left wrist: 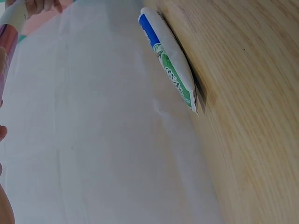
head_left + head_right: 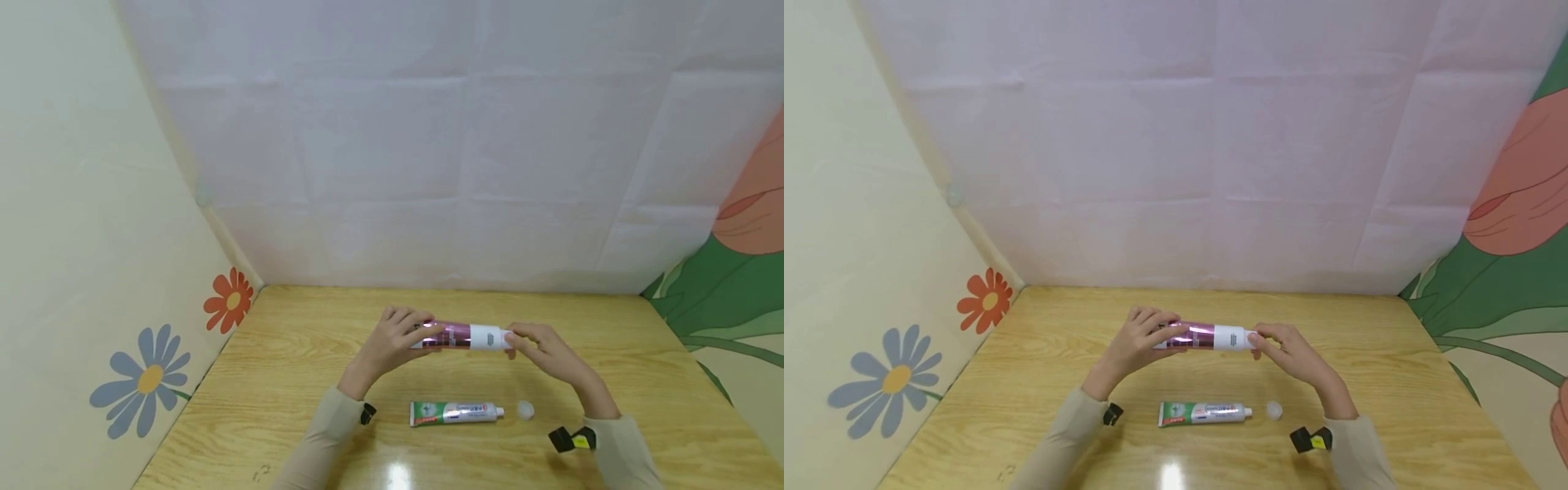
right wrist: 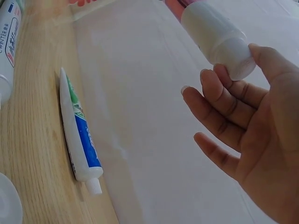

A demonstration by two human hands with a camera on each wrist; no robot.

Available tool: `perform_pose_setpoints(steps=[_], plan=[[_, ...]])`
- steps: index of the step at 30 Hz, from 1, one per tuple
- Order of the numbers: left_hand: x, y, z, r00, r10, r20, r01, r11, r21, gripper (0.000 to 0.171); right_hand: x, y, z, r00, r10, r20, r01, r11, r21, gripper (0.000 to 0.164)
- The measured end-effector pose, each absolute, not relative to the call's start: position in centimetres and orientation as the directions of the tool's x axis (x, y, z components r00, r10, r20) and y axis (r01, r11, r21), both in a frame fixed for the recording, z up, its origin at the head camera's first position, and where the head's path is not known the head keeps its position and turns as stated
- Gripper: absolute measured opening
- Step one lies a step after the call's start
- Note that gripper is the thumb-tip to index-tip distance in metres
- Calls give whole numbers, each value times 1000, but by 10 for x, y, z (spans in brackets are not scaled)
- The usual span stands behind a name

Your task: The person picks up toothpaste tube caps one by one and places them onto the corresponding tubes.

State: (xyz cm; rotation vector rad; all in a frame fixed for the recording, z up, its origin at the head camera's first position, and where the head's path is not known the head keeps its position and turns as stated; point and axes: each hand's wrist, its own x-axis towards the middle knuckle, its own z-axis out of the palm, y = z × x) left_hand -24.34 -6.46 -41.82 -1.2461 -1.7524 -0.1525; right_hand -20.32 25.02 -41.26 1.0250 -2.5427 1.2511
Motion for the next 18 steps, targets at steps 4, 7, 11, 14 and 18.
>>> perform_pose_setpoints(steps=[4, 7, 11, 14, 18], plan=[[-244, -66, -418, -44, 662, 748, 807, 464, -364, 57, -202, 248, -411, -789, -488, 373, -595, 456, -662, 17], [-245, -67, -418, -53, 654, 755, 820, 460, -341, 59, -200, 246, -410, -810, -453, 372, -574, 481, -663, 15], [-245, -70, -417, -70, 646, 760, 832, 459, -312, 58, -199, 243, -408, -812, -423, 401, -579, 504, -641, 13], [-245, -72, -417, -92, 645, 759, 839, 461, -290, 58, -198, 242, -408, -794, -421, 439, -607, 505, -613, 18], [-245, -73, -417, -118, 642, 758, 844, 466, -264, 57, -199, 240, -409, -756, -431, 493, -655, 494, -572, 28]])
